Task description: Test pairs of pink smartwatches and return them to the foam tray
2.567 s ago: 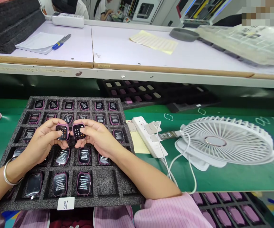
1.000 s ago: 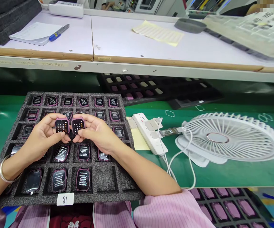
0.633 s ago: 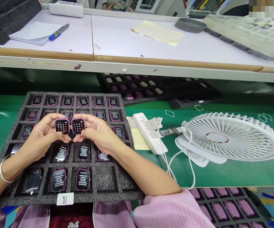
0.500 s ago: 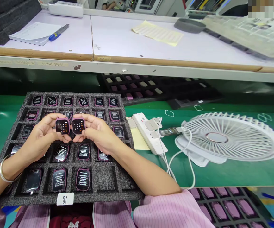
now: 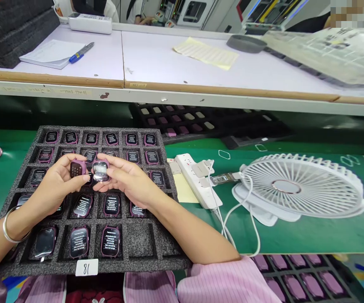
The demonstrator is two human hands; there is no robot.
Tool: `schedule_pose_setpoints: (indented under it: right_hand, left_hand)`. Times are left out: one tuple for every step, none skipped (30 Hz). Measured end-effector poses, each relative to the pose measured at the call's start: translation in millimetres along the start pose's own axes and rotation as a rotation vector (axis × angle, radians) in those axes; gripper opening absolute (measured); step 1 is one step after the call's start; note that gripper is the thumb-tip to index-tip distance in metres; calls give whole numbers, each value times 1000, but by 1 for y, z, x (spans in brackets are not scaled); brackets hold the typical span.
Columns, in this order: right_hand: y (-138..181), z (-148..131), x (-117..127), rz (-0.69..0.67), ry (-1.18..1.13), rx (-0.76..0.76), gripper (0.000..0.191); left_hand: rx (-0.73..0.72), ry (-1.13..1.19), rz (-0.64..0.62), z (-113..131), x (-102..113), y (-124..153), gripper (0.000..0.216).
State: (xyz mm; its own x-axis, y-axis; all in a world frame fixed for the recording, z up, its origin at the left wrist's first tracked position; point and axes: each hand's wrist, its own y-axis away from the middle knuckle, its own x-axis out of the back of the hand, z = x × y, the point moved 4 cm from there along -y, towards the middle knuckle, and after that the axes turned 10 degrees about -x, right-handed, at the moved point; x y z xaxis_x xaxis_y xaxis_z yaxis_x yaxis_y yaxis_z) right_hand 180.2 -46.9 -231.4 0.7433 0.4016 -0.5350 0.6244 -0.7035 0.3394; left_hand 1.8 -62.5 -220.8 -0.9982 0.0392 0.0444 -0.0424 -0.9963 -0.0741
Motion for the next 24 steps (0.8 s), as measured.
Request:
schedule_pose_setpoints:
  right_hand:
    - [1,0,-1,-19,4,0,54]
    - [1,1,-2,-36,13,5,54]
    - [1,1,-3,-52,25,13,53]
    - [2,2,-4,-65,39,25,50]
    - [2,2,-4,-75,52,42,47]
    - [2,2,-4,-80,62,59,44]
    - [2,1,-4,-82,68,76,42]
    - [3,1,-4,-79,69,89,40]
    - [2,1,-3,-76,64,94,39]
    - [2,1,-3,-72,55,91,40]
    - [2,1,-2,-69,46,83,41]
    - [1,1,-2,-68,38,72,43]
    - [1,1,-2,-69,33,64,45]
    - [1,1,-1,-71,33,58,46]
    - [1,1,-2,-74,38,58,47]
    - [0,1,-2,-79,44,60,47]
    - [0,1,-3,-83,49,63,46]
    - [0,1,-4,-87,52,67,46]
    - [1,2,-4,-90,54,70,45]
    - [1,2,-5,-91,55,73,44]
    - [1,2,-6,-91,55,76,44]
    - [1,3,-6,-91,54,79,43]
    - [1,3,-6,-91,54,82,43]
    - [1,3,-7,-91,54,84,43]
  left_hand:
    - [-36,-50,18,0,1,-1,37]
    - [-58,-85,22,-1,2,-1,35]
    - [-67,-107,14,-2,3,-1,33]
    - [-66,-120,-2,-3,3,-1,33]
    - [-60,-130,-20,-4,3,-1,33]
    - [-58,-141,-34,-4,3,0,33]
    - [-63,-151,-38,-3,3,0,33]
    - [-70,-158,-36,-2,2,1,34]
    - [-78,-164,-28,-1,2,1,35]
    - [-83,-165,-22,0,2,1,36]
    - [-86,-164,-16,1,2,1,38]
    - [-86,-162,-12,1,2,1,39]
    - [-85,-163,-10,2,2,1,41]
    - [-85,-170,-8,2,3,1,41]
    - [-87,-179,-7,2,3,1,41]
    - [-89,-189,-8,2,3,1,42]
    - [-89,-199,-11,3,3,1,42]
    - [-88,-210,-18,3,3,2,43]
    - [-87,-222,-25,3,3,2,43]
    - [-86,-236,-33,3,3,2,43]
    - [-86,-251,-41,4,3,2,43]
    - [-90,-267,-47,4,2,2,42]
    - [-98,-279,-51,4,2,3,42]
    - [-107,-286,-53,5,1,3,42]
